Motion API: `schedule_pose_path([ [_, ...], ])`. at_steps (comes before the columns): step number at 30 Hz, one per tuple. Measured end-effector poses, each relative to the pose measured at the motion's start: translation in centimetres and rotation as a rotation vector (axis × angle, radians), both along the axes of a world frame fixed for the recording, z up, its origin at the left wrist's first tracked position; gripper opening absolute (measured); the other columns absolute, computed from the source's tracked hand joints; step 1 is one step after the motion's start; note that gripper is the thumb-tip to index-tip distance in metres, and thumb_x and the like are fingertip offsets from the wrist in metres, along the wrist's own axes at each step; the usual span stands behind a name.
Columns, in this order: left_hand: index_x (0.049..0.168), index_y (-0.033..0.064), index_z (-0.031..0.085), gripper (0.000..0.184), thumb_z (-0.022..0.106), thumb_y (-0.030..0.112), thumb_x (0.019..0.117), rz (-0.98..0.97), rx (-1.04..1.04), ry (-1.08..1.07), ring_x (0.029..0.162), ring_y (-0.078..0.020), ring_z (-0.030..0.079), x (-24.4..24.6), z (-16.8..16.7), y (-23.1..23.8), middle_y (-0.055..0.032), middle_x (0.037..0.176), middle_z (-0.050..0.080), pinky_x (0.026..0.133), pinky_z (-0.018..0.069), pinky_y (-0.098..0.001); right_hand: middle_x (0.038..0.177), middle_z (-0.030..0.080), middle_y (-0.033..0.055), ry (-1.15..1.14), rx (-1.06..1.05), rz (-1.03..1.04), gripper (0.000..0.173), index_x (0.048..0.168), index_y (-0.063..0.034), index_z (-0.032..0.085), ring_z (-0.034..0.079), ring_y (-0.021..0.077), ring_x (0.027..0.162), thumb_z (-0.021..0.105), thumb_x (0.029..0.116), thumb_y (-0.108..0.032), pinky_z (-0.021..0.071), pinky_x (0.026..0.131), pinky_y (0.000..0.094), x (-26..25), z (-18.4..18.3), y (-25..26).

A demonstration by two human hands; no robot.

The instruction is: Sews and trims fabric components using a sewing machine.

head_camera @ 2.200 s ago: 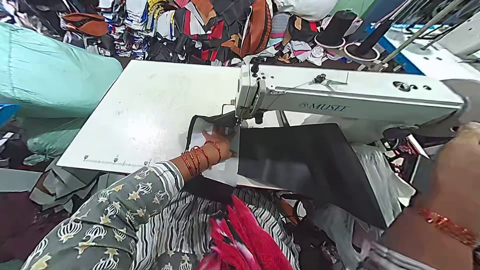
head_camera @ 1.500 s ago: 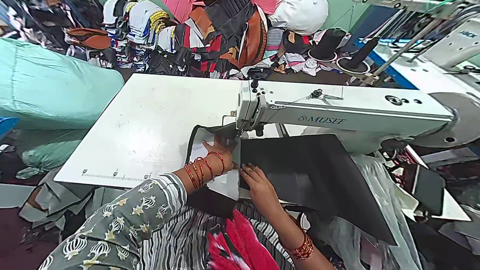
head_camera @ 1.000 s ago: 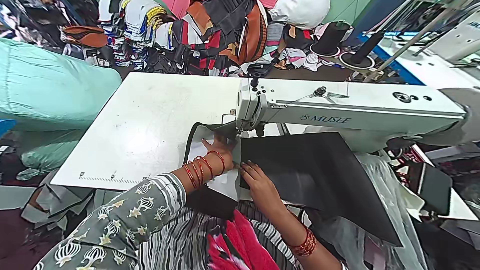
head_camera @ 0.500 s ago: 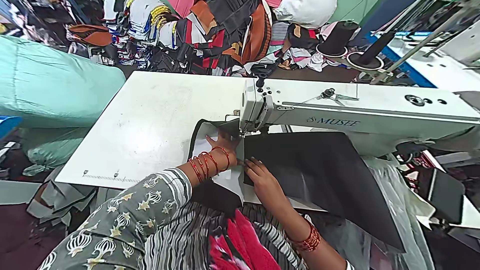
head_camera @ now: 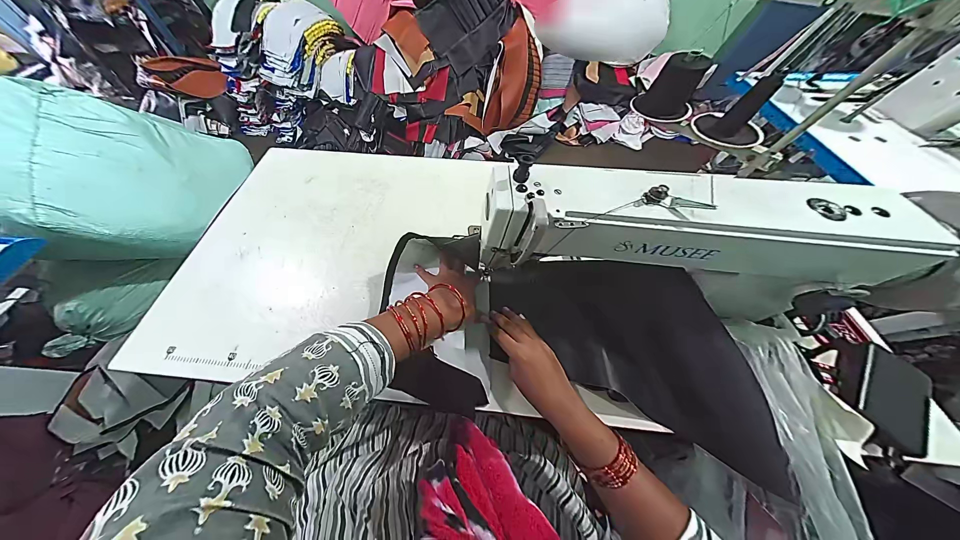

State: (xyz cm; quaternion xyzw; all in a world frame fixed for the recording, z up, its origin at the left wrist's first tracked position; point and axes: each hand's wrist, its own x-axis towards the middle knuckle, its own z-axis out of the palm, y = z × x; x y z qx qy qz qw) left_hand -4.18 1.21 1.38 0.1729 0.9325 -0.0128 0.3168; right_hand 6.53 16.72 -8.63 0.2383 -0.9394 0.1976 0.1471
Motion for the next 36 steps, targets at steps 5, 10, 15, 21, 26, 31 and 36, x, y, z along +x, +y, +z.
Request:
schedule_pose_path([
  [5,0.159,0.0247,0.04,0.087,0.071,0.062,0.0874,0.014,0.108,0.113,0.151,-0.0579,0.013,-1.6,-2.9,-0.6,-0.0261,0.165,0.026,0.1,0.0156,-0.091,0.134,0.067,0.0178,-0.007,-0.004,0.0,0.042,0.118,0.0019,0.073,0.06,0.0401,0.13,0.053,0.0856,0.018,0.0469,0.11,0.0527,-0.8,0.2,0.1],
  [10,0.155,0.0176,0.047,0.08,0.072,0.056,0.0901,-0.012,0.103,0.194,0.152,-0.0541,0.018,-0.6,-1.7,-0.4,-0.0257,0.164,0.029,0.107,0.014,-0.0865,0.136,0.066,0.0192,-0.058,0.012,-0.014,0.041,0.121,0.002,0.072,0.059,0.0408,0.132,0.051,0.0885,0.017,0.0449,0.112,0.0544,-1.0,0.6,0.0],
  [15,0.147,0.006,0.055,0.051,0.06,0.03,0.1016,-0.145,0.119,0.217,0.157,-0.0439,0.011,3.0,-1.6,-0.9,-0.0167,0.162,0.04,0.118,0.0005,-0.0762,0.134,0.067,0.0182,-0.06,-0.003,-0.023,0.038,0.116,0.0014,0.073,0.059,0.0386,0.132,0.052,0.0884,0.017,0.0453,0.112,0.0539,-1.0,0.3,-0.1],
  [21,0.138,0.0043,0.063,0.056,0.037,0.046,0.1101,-0.267,0.077,0.065,0.158,-0.0393,0.013,7.9,-0.9,-1.4,-0.0188,0.157,0.047,0.12,-0.0086,-0.0716,0.136,0.066,0.0168,-0.042,-0.013,-0.009,0.04,0.121,0.0003,0.072,0.057,0.0376,0.134,0.055,0.0884,0.016,0.0447,0.112,0.054,-1.0,0.0,0.1],
  [26,0.146,0.0004,0.053,0.08,0.043,0.066,0.1013,-0.236,0.102,0.068,0.156,-0.0419,0.018,10.7,-1.0,-1.4,-0.0233,0.157,0.043,0.119,-0.0039,-0.0734,0.138,0.065,0.0163,-0.071,-0.023,-0.009,0.041,0.125,-0.0005,0.071,0.055,0.0369,0.136,0.053,0.0912,0.015,0.0421,0.114,0.0538,-1.0,0.1,0.2],
  [31,0.135,-0.0039,0.061,0.052,0.049,0.037,0.1051,-0.125,0.145,0.116,0.151,-0.0397,0.03,11.6,-1.0,0.0,-0.0219,0.149,0.051,0.12,-0.0034,-0.0712,0.136,0.066,0.0172,-0.173,-0.105,-0.03,0.038,0.121,-0.0006,0.073,0.058,0.0373,0.134,0.05,0.0937,0.011,0.0424,0.114,0.052,0.8,1.1,0.3],
  [36,0.135,-0.001,0.063,0.044,0.044,0.025,0.1054,-0.059,0.167,0.182,0.149,-0.0388,0.035,11.9,-2.0,0.3,-0.0203,0.144,0.057,0.12,-0.0017,-0.0704,0.131,0.069,0.0183,-0.104,-0.234,-0.05,0.032,0.117,0.0018,0.074,0.061,0.0386,0.13,0.049,0.0973,0.005,0.0429,0.113,0.0543,1.9,-0.1,0.5],
])
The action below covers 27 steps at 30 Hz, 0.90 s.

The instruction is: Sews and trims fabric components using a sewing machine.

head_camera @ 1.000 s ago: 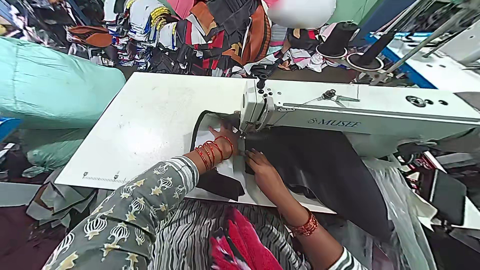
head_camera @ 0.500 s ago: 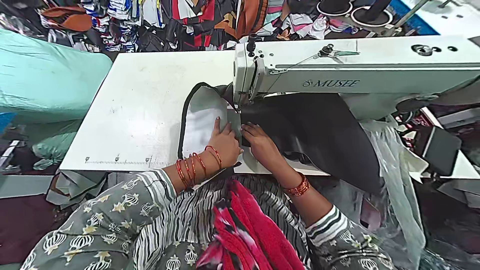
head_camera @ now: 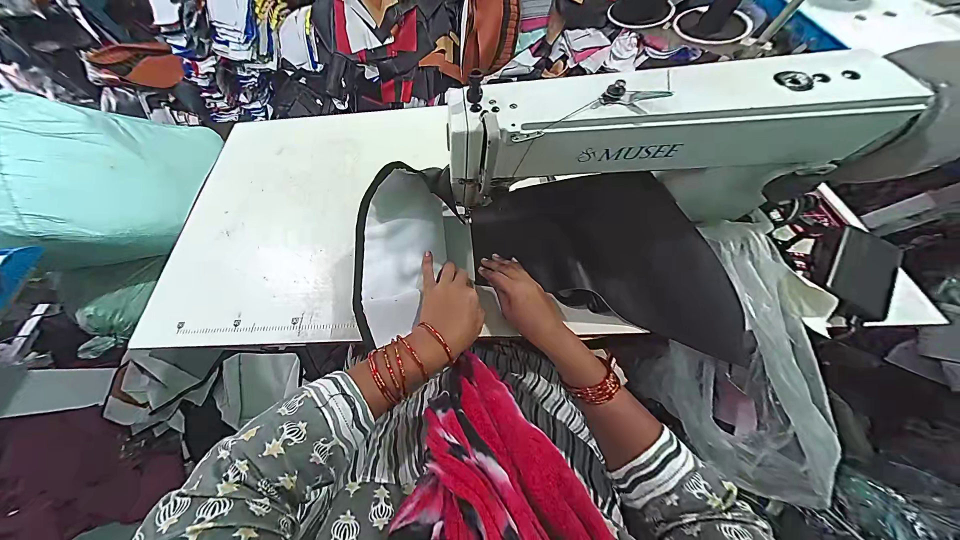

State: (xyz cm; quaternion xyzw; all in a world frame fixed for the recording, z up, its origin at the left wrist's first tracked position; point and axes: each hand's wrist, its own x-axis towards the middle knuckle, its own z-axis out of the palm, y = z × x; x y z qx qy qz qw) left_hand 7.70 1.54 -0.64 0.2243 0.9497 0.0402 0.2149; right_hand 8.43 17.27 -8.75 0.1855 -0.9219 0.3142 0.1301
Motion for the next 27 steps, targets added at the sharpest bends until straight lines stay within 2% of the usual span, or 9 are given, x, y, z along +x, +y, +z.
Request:
schedule_pose_path([
  [4,0.13,-0.0014,0.067,0.04,0.041,0.018,0.1055,-0.007,0.027,0.027,0.144,-0.0399,0.041,0.0,-0.3,-0.3,-0.0211,0.135,0.062,0.12,0.0012,-0.0699,0.131,0.069,0.0169,-0.003,-0.033,-0.016,0.03,0.117,0.0019,0.074,0.061,0.0371,0.13,0.05,0.0982,0.003,0.0429,0.114,0.0524,0.0,-0.2,0.0],
  [14,0.126,0.0006,0.069,0.039,0.042,0.018,0.1051,-0.05,0.017,0.038,0.143,-0.0389,0.042,-0.4,-0.2,-1.4,-0.0189,0.13,0.065,0.12,0.0039,-0.0696,0.131,0.069,0.0173,-0.005,-0.038,-0.013,0.032,0.116,0.0019,0.074,0.061,0.0369,0.13,0.049,0.0971,0.006,0.0426,0.114,0.0522,0.0,-0.2,-0.1],
  [23,0.121,-0.0068,0.068,0.034,0.044,0.01,0.1043,-0.127,0.036,0.123,0.141,-0.0409,0.046,0.1,-0.5,-0.7,-0.0221,0.127,0.066,0.119,0.0109,-0.0695,0.13,0.07,0.0171,0.016,-0.027,-0.022,0.033,0.115,0.0016,0.075,0.061,0.0375,0.129,0.049,0.0963,0.006,0.0431,0.113,0.0536,0.0,-0.3,-0.3],
  [27,0.119,-0.0074,0.068,0.032,0.045,0.009,0.1039,-0.137,0.034,0.138,0.139,-0.0411,0.047,0.1,-0.5,-0.5,-0.0222,0.125,0.067,0.119,0.0113,-0.069,0.13,0.07,0.0162,0.033,-0.02,-0.024,0.033,0.116,0.0004,0.075,0.062,0.0367,0.129,0.049,0.0968,0.005,0.0435,0.113,0.0536,0.0,-0.4,-0.3],
])
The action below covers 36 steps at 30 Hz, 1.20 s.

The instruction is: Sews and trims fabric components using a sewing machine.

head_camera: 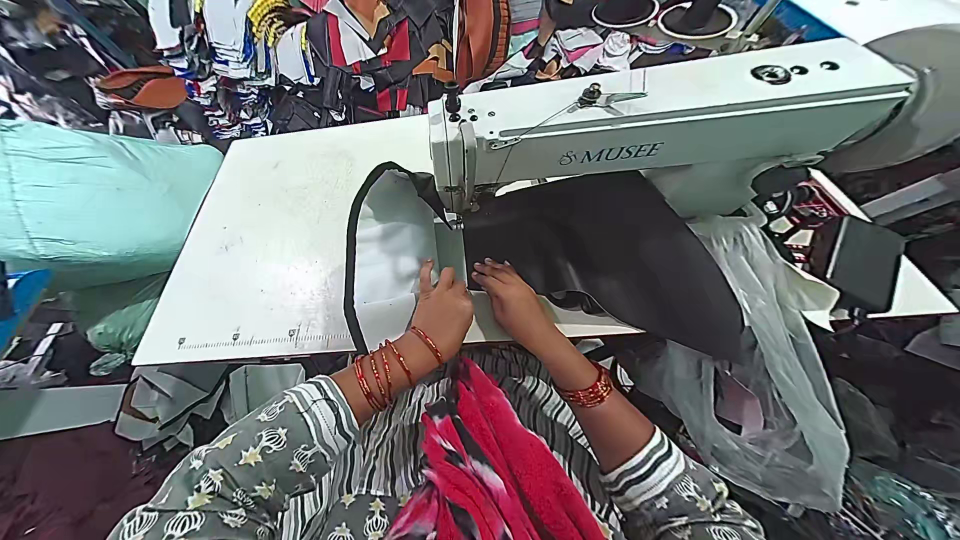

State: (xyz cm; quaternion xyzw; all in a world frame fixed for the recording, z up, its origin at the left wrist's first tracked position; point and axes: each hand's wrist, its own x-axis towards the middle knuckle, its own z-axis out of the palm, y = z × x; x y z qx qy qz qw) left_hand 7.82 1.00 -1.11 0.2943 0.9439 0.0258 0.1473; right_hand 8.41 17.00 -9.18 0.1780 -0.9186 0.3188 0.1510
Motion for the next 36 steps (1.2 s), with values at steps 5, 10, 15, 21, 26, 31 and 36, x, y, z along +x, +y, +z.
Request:
schedule_pose_path([
  [5,0.119,-0.0075,0.067,0.033,0.044,0.009,0.1045,-0.01,-0.02,-0.016,0.141,-0.0408,0.045,-0.1,0.0,0.2,-0.0224,0.126,0.066,0.119,0.0106,-0.0683,0.129,0.071,0.0164,-0.004,-0.004,-0.004,0.033,0.115,0.0004,0.075,0.062,0.0374,0.128,0.049,0.0966,0.006,0.044,0.113,0.0525,0.0,-0.1,0.0],
  [10,0.119,-0.0063,0.068,0.033,0.044,0.01,0.1047,-0.012,-0.009,-0.01,0.141,-0.0398,0.045,-0.1,-0.1,0.2,-0.0211,0.126,0.067,0.119,0.0108,-0.0675,0.129,0.07,0.0163,0.005,-0.002,-0.004,0.032,0.115,0.0003,0.075,0.063,0.0366,0.128,0.05,0.0967,0.006,0.0441,0.113,0.0519,0.0,0.0,0.0],
  [15,0.12,-0.0054,0.068,0.032,0.045,0.01,0.1047,-0.013,0.003,-0.022,0.141,-0.0399,0.045,-0.1,0.0,0.3,-0.0213,0.127,0.066,0.119,0.0113,-0.0677,0.129,0.07,0.0155,0.001,0.006,-0.008,0.032,0.115,-0.0006,0.075,0.062,0.0361,0.129,0.05,0.0978,0.004,0.0442,0.113,0.0511,0.1,0.1,0.0],
  [21,0.122,-0.0067,0.067,0.033,0.044,0.007,0.1042,-0.02,-0.028,-0.037,0.14,-0.0402,0.045,-0.1,0.3,0.2,-0.0222,0.128,0.066,0.12,0.012,-0.0662,0.13,0.07,0.0163,-0.002,0.001,-0.001,0.033,0.116,0.0,0.075,0.062,0.0367,0.129,0.049,0.097,0.005,0.0442,0.113,0.0517,0.1,0.1,0.1],
  [26,0.123,-0.0068,0.067,0.033,0.044,0.007,0.1044,-0.017,-0.011,-0.043,0.141,-0.0407,0.045,-0.1,0.2,0.1,-0.0228,0.128,0.065,0.12,0.0122,-0.0664,0.13,0.07,0.0159,-0.005,0.007,-0.002,0.033,0.116,-0.0001,0.075,0.062,0.0364,0.128,0.049,0.0969,0.005,0.0444,0.113,0.051,0.1,0.2,0.0],
  [31,0.116,-0.0073,0.07,0.031,0.046,0.008,0.1031,-0.038,0.077,0.049,0.135,-0.043,0.052,0.1,-0.9,-0.4,-0.0231,0.123,0.068,0.117,0.0199,-0.0677,0.129,0.07,0.0165,-0.006,0.008,-0.003,0.033,0.116,0.0003,0.075,0.063,0.0374,0.128,0.048,0.0969,0.005,0.0445,0.112,0.0531,0.1,0.3,0.0],
  [36,0.11,-0.0048,0.073,0.031,0.05,0.015,0.102,-0.051,0.194,0.121,0.132,-0.0438,0.055,0.2,-2.1,-1.3,-0.022,0.117,0.071,0.116,0.0251,-0.0664,0.126,0.071,0.0184,0.02,-0.001,0.044,0.035,0.116,-0.001,0.075,0.064,0.04,0.124,0.049,0.0944,0.008,0.0448,0.111,0.0571,1.1,0.4,0.0],
])
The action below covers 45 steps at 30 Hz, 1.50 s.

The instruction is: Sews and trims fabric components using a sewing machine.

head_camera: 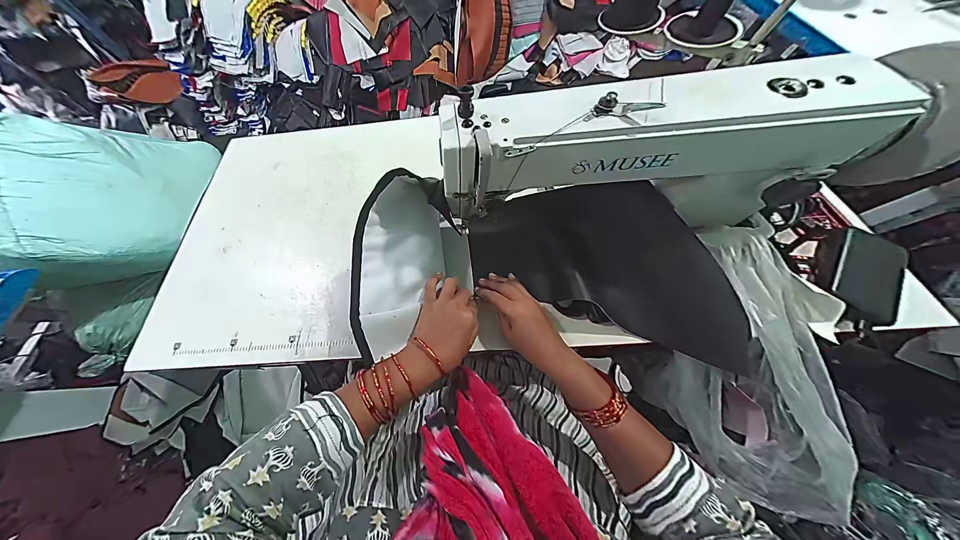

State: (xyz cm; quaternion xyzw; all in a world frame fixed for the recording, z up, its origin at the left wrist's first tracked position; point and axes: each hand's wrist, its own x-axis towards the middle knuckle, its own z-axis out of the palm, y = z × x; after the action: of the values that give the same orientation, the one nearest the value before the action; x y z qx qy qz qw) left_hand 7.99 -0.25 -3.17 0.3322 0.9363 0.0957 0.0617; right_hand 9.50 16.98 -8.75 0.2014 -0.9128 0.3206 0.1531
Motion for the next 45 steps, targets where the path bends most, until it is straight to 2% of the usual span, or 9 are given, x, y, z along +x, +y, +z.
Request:
schedule_pose_path([
  [2,0.108,-0.0037,0.074,0.038,0.046,0.022,0.1007,0.017,0.048,-0.035,0.134,-0.0457,0.052,0.0,-0.2,-0.4,-0.0242,0.119,0.07,0.117,0.0237,-0.0649,0.128,0.07,0.0196,-0.016,0.034,-0.003,0.038,0.118,-0.0019,0.075,0.063,0.0412,0.125,0.05,0.0925,0.011,0.0434,0.111,0.0594,0.6,0.1,-0.4],
  [4,0.113,-0.0028,0.074,0.044,0.044,0.027,0.1004,0.026,0.12,-0.076,0.134,-0.0469,0.05,0.0,-0.5,-1.0,-0.0268,0.126,0.065,0.118,0.0239,-0.0633,0.128,0.069,0.02,-0.01,0.065,-0.021,0.038,0.118,-0.0021,0.074,0.063,0.0415,0.125,0.051,0.0913,0.012,0.0436,0.111,0.0602,0.9,0.1,-0.8],
  [7,0.118,-0.0025,0.074,0.045,0.043,0.023,0.0963,-0.007,0.27,-0.038,0.132,-0.045,0.055,0.0,-1.9,-1.8,-0.0256,0.133,0.064,0.116,0.0299,-0.0631,0.128,0.069,0.0201,0.009,0.08,-0.037,0.037,0.117,-0.0005,0.074,0.064,0.0413,0.124,0.052,0.0903,0.012,0.0437,0.11,0.0606,1.1,0.0,-1.1],
  [11,0.115,-0.0078,0.072,0.041,0.048,0.019,0.0949,-0.018,0.379,0.101,0.122,-0.0396,0.065,0.2,-3.5,-2.0,-0.0223,0.125,0.07,0.112,0.0401,-0.059,0.127,0.07,0.0192,0.044,0.118,-0.044,0.037,0.116,-0.0013,0.075,0.064,0.0404,0.124,0.053,0.0893,0.012,0.0454,0.109,0.0602,1.2,-0.1,-1.2],
  [15,0.114,-0.0084,0.072,0.043,0.049,0.023,0.0955,-0.056,0.333,0.247,0.118,-0.0382,0.068,0.2,-4.3,-2.0,-0.0214,0.122,0.072,0.108,0.0447,-0.0571,0.125,0.071,0.0182,0.083,0.155,-0.054,0.036,0.114,-0.0017,0.075,0.065,0.04,0.122,0.055,0.0875,0.012,0.0478,0.106,0.0591,1.0,-0.2,-1.3],
  [21,0.114,-0.0016,0.074,0.048,0.049,0.035,0.0962,-0.07,0.326,0.315,0.127,-0.0384,0.063,0.1,-5.1,-2.5,-0.0154,0.124,0.072,0.111,0.0361,-0.0686,0.124,0.071,0.0176,0.098,0.181,-0.051,0.04,0.115,-0.0021,0.075,0.066,0.0387,0.122,0.057,0.0824,0.014,0.0492,0.106,0.0576,1.0,-0.3,-1.2],
  [28,0.115,0.0004,0.074,0.05,0.048,0.039,0.0973,-0.076,0.322,0.279,0.13,-0.0373,0.06,-0.8,-5.1,-2.6,-0.0134,0.126,0.072,0.113,0.0349,-0.067,0.126,0.071,0.0167,0.07,0.169,-0.041,0.042,0.116,-0.0022,0.075,0.064,0.0377,0.125,0.055,0.0836,0.015,0.0481,0.107,0.0567,0.2,-0.1,-1.0],
  [37,0.119,0.0,0.074,0.049,0.05,0.037,0.097,-0.067,0.344,0.171,0.139,-0.0415,0.052,-3.1,-4.4,-2.2,-0.0159,0.131,0.069,0.118,0.0269,-0.0668,0.129,0.069,0.0186,0.053,0.201,-0.058,0.042,0.118,-0.001,0.074,0.063,0.0396,0.127,0.054,0.0852,0.016,0.0471,0.108,0.0578,-1.9,0.1,-0.8],
  [45,0.131,-0.0016,0.067,0.055,0.045,0.038,0.0993,-0.078,0.245,-0.018,0.15,-0.04,0.037,-5.9,-3.1,-2.1,-0.0176,0.144,0.061,0.124,0.0137,-0.0623,0.133,0.067,0.0196,-0.014,0.228,-0.071,0.042,0.124,-0.0002,0.072,0.06,0.0408,0.131,0.052,0.0903,0.014,0.044,0.112,0.0571,-3.9,0.6,-0.7],
])
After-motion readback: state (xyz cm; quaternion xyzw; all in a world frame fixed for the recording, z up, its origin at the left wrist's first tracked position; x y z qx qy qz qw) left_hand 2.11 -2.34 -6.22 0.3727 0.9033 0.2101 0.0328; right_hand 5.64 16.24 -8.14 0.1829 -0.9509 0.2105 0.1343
